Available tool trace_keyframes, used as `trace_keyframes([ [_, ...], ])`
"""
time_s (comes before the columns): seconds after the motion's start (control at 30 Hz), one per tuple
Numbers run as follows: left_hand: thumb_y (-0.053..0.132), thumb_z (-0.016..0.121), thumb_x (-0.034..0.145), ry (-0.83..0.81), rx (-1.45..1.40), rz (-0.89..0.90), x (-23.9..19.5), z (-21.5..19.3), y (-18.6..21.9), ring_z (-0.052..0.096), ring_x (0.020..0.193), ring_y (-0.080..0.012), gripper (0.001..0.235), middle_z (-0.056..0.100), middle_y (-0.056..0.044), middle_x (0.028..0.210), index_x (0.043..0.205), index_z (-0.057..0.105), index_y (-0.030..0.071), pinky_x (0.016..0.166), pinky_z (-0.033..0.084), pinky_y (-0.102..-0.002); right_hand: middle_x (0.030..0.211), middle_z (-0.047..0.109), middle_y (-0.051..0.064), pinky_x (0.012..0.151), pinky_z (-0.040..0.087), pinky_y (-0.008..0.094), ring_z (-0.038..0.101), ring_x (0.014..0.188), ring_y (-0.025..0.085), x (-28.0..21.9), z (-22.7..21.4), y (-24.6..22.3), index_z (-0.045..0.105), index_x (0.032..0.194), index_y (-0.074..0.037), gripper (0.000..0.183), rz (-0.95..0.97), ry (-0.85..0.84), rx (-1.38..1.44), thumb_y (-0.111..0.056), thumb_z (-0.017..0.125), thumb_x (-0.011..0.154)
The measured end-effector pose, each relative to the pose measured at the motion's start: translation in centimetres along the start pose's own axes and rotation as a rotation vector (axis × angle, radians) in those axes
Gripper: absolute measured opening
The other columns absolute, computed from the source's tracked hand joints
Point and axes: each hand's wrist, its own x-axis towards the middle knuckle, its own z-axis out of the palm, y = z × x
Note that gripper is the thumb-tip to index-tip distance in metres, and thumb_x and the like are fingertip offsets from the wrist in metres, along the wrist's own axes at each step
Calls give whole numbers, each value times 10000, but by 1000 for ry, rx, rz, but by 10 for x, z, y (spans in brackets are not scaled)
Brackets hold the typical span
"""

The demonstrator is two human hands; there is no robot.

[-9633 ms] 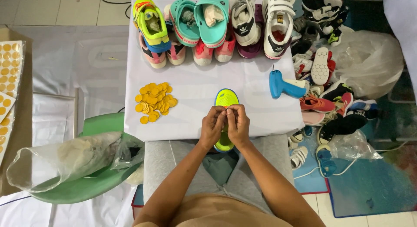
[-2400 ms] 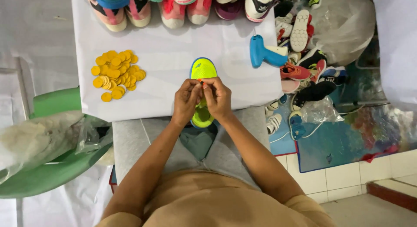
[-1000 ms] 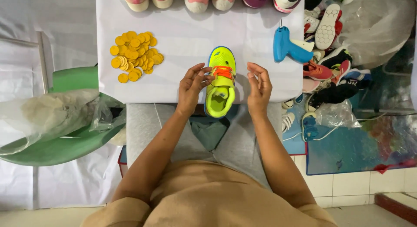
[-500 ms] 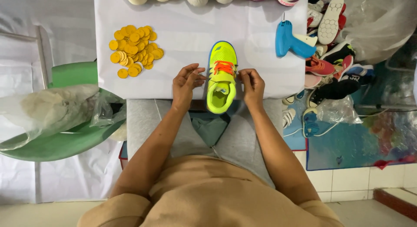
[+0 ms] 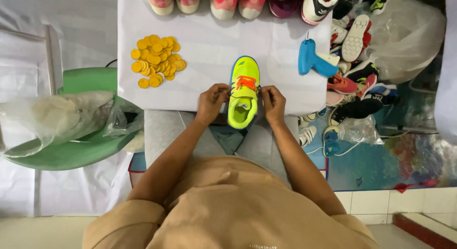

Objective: The person takes a piece of white tissue paper from a plastic bag and crumples it into a ball. They then stuff the paper into the toe box of a neon yellow and blue sneaker to maintain its shape. The person adjusts the paper inside the shoe and then picks up a needle and thread from the table.

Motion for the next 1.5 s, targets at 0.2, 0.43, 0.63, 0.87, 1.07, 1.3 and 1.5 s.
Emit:
trace_keyframes([
  [0.2, 18, 594, 980, -32, 102, -7, -2, -4, 12, 758, 831, -221, 227, 769, -130, 1008, 1147, 719, 108, 754, 640, -362, 716, 663, 100, 700, 535, 372, 621, 707, 211, 4, -3, 13, 701, 881, -61, 198, -13, -39, -9, -105, 606, 1049],
  [0.43, -43, 537, 968, -63, 91, -13, -2, -5, 8, 750, 830, -240, 292, 761, -173, 1013, 1164, 715, 82, 772, 642, -373, 703, 642, 98, 681, 516, 371, 599, 703, 200, 3, -6, -4, 699, 877, -59, 191, -4, -53, -17, -80, 605, 1042],
  [0.63, -46, 504, 978, -67, 51, -56, 1, -6, 11, 744, 857, -236, 302, 754, -188, 1026, 1170, 710, 63, 775, 650, -370, 688, 621, 99, 674, 511, 372, 591, 698, 202, 5, -9, -3, 705, 884, -57, 178, -18, -64, -26, -72, 615, 1037],
  [0.87, 66, 529, 1027, -38, -70, -169, -5, -15, 15, 738, 898, -255, 236, 741, -221, 1069, 1183, 700, 18, 820, 643, -399, 699, 620, 112, 697, 510, 376, 596, 712, 215, 7, -10, -9, 701, 898, -67, 188, 42, -72, -13, -112, 604, 1052],
  [1.07, 139, 574, 1049, 38, -101, -246, -19, -19, 36, 750, 892, -260, 222, 758, -202, 1056, 1176, 693, 0, 821, 637, -382, 688, 654, 94, 687, 508, 367, 605, 699, 196, 13, -10, -7, 714, 860, -94, 223, 168, -91, 14, -196, 648, 1047],
  [1.3, 33, 580, 1028, 18, 20, -142, -22, -6, 86, 723, 933, -190, 186, 773, -145, 1039, 1158, 711, 46, 882, 608, -344, 751, 687, 111, 678, 514, 359, 619, 734, 190, 13, -10, 6, 718, 916, -81, 139, 328, -149, 72, -199, 700, 987],
  [1.5, 2, 523, 1026, -71, 20, -1, -21, 10, 119, 720, 1005, -196, 247, 774, -139, 1045, 1180, 708, 61, 925, 586, -378, 824, 715, 73, 718, 527, 290, 632, 784, 159, 12, -16, -12, 717, 948, -89, 100, 424, -100, 215, -189, 714, 958],
])
